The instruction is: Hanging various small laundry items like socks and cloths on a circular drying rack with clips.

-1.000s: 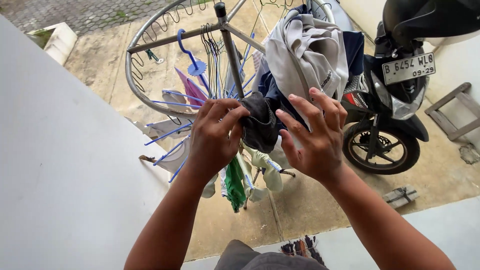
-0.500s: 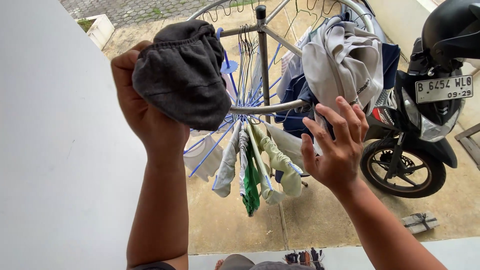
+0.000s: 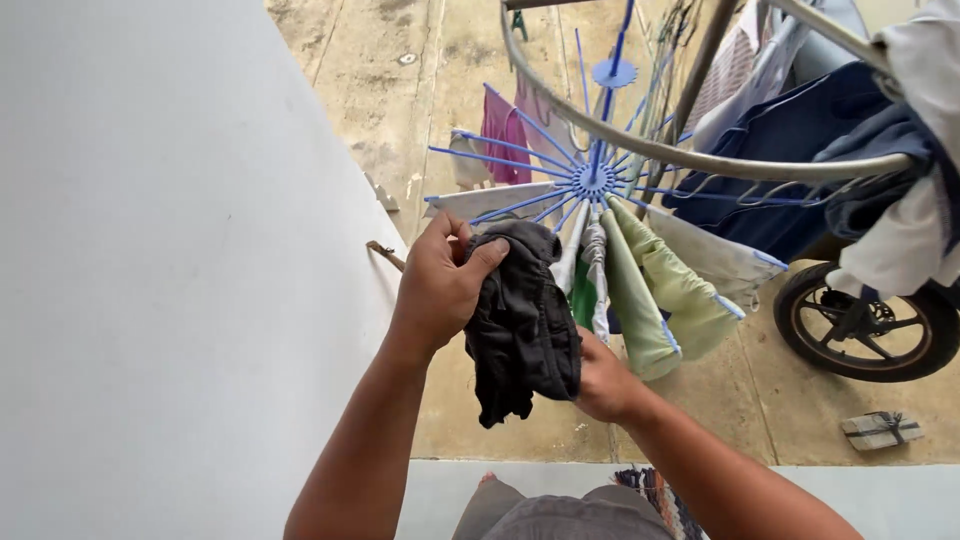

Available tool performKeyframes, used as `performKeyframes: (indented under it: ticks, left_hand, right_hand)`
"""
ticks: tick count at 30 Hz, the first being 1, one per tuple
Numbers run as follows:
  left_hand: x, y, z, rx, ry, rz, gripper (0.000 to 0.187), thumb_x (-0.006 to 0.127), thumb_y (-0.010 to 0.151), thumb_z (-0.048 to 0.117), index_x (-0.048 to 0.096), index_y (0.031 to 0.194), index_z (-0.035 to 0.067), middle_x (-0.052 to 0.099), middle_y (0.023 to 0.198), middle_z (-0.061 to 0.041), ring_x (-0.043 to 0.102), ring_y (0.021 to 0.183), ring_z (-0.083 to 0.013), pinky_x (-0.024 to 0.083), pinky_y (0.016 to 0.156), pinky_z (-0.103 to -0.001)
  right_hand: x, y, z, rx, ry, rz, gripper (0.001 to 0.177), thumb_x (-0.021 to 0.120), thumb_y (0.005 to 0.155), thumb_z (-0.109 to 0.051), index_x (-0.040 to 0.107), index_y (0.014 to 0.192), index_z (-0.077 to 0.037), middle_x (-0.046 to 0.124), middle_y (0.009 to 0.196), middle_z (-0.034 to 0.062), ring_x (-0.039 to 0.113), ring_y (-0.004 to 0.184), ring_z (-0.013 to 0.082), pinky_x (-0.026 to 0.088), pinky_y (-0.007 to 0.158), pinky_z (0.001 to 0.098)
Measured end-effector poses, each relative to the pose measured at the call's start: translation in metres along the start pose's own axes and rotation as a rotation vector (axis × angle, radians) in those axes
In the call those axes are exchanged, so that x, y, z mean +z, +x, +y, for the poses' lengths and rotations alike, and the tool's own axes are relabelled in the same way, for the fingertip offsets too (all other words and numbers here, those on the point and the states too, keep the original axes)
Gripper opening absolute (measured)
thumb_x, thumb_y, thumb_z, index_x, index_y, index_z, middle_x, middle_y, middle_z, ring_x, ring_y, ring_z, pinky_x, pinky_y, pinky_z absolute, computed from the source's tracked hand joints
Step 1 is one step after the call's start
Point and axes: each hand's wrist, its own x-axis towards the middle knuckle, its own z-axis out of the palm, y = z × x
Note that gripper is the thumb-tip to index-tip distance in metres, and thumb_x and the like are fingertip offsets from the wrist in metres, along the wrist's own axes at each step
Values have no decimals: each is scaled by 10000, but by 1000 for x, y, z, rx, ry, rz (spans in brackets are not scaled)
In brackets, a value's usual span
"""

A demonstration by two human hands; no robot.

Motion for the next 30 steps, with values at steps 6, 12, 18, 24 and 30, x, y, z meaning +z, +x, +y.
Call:
performKeyframes:
  ticks: [6, 12, 18, 24, 30]
  left_hand:
    - [-84, -42, -96, -206, -445, 23, 549, 783, 985, 17, 497, 1452, 48, 639, 1181, -78, 688, 1021, -111, 607, 867, -227]
    - [-132, -71, -180, -365, -824, 92, 555, 664, 928, -164, 534, 1448, -21, 678, 1157, -167, 765, 1026, -247, 663, 868, -320]
    - [-160, -65, -207, -356, -1034, 182, 496, 595, 912, -101, 572, 1403, -42, 745, 1118, -169, 789, 1022, -252, 669, 891, -343]
    - [-151, -54, -175, -217, -941, -20, 711, 700, 817, -176, 552, 1499, -39, 720, 1251, -183, 755, 1138, -285, 667, 944, -383]
    - [-111, -45, -183, -150, -478, -237, 779, 769, 813, -167, 563, 1547, -10, 637, 1270, -126, 718, 1173, -199, 646, 977, -309]
  right_hand:
    - [17, 9, 115, 167, 351, 245, 300, 429, 1129, 15, 705, 1240, 47, 769, 1161, 178, 764, 1126, 275, 613, 1016, 526]
    - [43, 33, 142, 265, 304, 305, 253, 451, 1085, -14, 687, 1169, 24, 715, 1074, 157, 702, 1045, 249, 556, 1036, 546]
    - [68, 64, 113, 233, 308, 315, 236, 494, 1020, -42, 698, 1110, 36, 705, 1037, 203, 693, 1057, 342, 508, 1065, 702]
    - [14, 38, 166, 555, -212, 867, 187, 687, 989, -100, 690, 1170, -54, 748, 1070, 144, 757, 1003, 327, 626, 961, 559]
    - [29, 39, 158, 377, -247, 458, 710, 827, 896, 25, 583, 1559, -42, 693, 1219, 163, 714, 1188, 290, 654, 948, 462]
